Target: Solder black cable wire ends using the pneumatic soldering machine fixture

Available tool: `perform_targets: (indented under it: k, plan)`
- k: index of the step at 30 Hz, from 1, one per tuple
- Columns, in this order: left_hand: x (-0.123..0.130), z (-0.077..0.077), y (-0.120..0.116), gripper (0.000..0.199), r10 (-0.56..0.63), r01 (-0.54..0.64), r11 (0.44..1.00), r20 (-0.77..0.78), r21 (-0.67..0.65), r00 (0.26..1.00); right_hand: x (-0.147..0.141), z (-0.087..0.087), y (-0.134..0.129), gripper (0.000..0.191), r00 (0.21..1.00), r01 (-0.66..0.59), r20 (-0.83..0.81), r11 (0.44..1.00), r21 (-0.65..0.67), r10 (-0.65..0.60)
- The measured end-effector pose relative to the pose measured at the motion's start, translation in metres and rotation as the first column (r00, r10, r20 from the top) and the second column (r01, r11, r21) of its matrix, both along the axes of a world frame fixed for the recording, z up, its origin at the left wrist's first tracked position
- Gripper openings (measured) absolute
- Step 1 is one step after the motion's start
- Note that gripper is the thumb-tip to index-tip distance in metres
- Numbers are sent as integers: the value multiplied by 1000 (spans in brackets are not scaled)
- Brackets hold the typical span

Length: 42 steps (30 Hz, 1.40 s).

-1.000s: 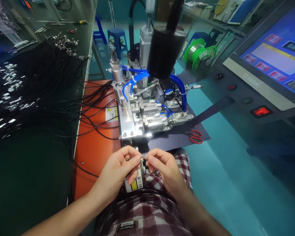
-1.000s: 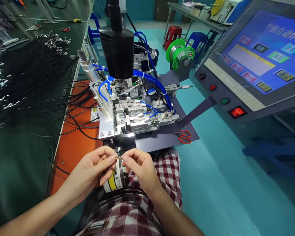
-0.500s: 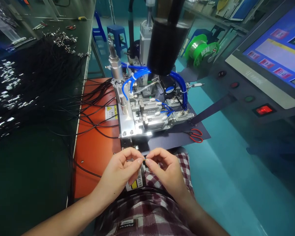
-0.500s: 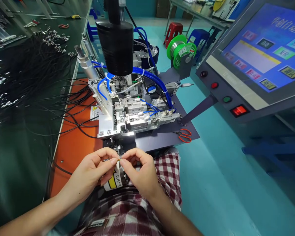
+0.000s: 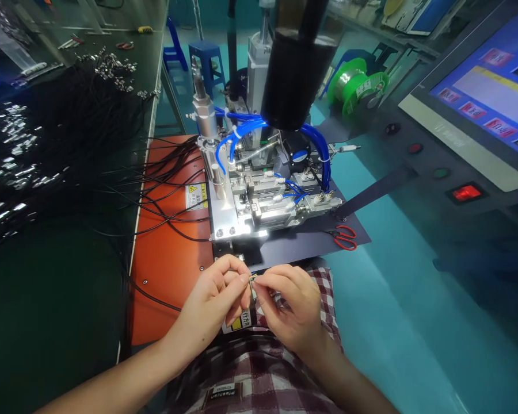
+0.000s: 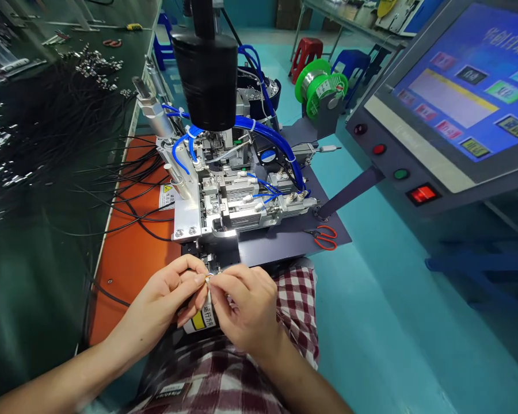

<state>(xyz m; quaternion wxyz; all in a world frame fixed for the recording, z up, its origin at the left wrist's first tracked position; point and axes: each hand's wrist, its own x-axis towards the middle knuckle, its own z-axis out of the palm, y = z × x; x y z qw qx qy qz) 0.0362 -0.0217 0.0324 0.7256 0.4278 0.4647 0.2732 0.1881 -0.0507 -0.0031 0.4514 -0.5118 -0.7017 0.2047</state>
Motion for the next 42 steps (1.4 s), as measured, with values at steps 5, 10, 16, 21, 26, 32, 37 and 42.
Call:
perform_targets:
  k: [5, 10, 16, 21, 26, 32, 37, 42]
  plan:
    - [1, 2, 0, 18, 11, -11, 1000, -4, -4, 1000, -2, 2, 1, 12, 994, 60, -91, 996, -68, -66]
    - [1, 1, 0, 18, 17, -17, 1000, -9, 17, 1000, -2, 4, 3, 7, 996, 40, -80, 990, -132, -51]
    - [2, 1, 0, 19, 0, 1, 1000, -27, 22, 1000, 1, 1, 1, 13, 998, 41, 51, 999, -2, -41]
    - [3, 0, 1, 19, 15, -13, 1000, -63, 28, 998, 1, 0, -2, 16, 996, 2, 93, 998, 60, -8]
    - [0, -2, 0, 19, 38, -37, 999, -72, 4, 997, -10, -2, -2, 11, 976, 21, -208, 978, -208, -65]
    - [-3, -4, 2, 16, 41, -43, 999, -71, -23, 997, -16, -4, 3, 12, 829, -92, -529, 890, -446, -180]
    - [0, 0, 5, 13, 61, -67, 997, -107, -47, 992, -11, -2, 2, 11, 889, -34, -438, 933, -359, -136]
    - [0, -1, 3, 15, 59, -64, 997, -114, -41, 992, -6, 0, 0, 6, 864, -94, -489, 916, -391, -121]
